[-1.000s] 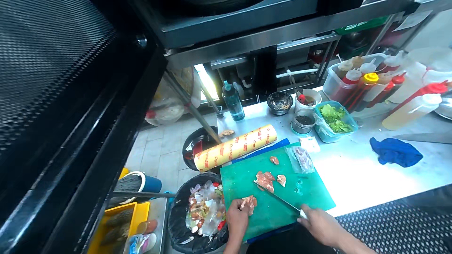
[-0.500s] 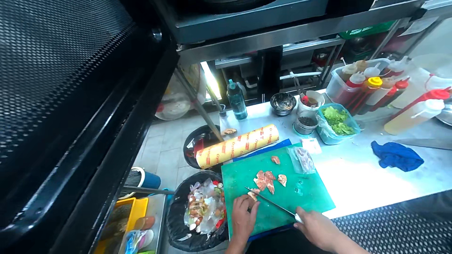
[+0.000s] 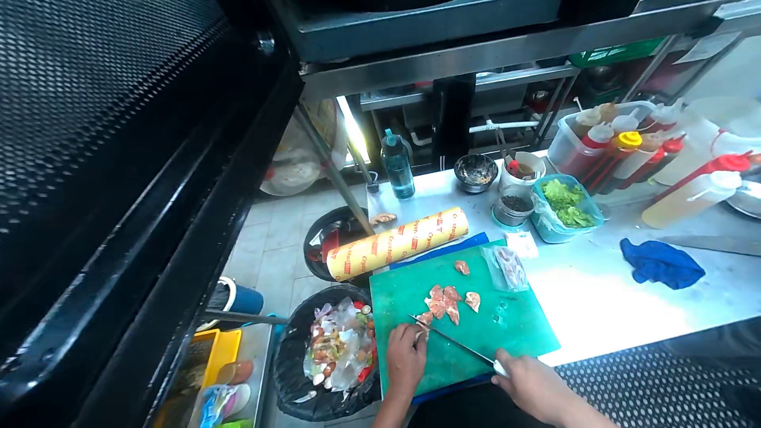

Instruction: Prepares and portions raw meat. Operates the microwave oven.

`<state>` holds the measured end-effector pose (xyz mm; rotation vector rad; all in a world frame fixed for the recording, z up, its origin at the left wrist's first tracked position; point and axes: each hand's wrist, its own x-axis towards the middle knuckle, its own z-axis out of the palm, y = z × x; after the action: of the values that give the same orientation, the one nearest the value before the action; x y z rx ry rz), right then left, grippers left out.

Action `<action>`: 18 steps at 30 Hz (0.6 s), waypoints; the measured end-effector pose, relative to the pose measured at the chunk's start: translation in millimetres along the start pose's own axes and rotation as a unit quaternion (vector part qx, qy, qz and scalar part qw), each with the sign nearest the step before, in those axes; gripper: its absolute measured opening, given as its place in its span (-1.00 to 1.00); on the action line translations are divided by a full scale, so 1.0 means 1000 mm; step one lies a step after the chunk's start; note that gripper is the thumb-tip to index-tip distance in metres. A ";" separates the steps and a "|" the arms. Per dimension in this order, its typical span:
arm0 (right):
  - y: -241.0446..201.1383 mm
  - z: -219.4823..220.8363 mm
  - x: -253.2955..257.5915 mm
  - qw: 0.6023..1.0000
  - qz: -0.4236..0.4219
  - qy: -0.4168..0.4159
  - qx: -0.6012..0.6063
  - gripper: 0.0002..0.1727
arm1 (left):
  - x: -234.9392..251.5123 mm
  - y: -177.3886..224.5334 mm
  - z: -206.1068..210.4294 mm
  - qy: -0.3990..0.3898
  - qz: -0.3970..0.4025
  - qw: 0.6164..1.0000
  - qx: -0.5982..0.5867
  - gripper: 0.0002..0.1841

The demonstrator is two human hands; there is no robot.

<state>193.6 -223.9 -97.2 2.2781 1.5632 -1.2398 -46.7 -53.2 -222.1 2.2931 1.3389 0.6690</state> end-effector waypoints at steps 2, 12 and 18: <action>0.000 0.000 0.002 1.000 0.002 -0.006 -0.016 -0.48 | 0.000 -0.001 0.001 0.003 0.009 1.000 0.002 -0.86; -0.008 -0.003 0.019 0.999 0.000 -0.011 -0.051 -0.53 | 0.005 -0.006 0.006 -0.033 0.037 0.998 0.027 -0.83; -0.019 -0.005 0.023 0.998 0.008 -0.004 -0.066 -0.57 | 0.007 -0.008 0.007 -0.027 0.032 0.999 0.015 -0.84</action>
<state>183.4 -196.3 -102.8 2.1980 1.5711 -1.1058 -45.6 -44.2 -230.9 2.3692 1.2640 0.6080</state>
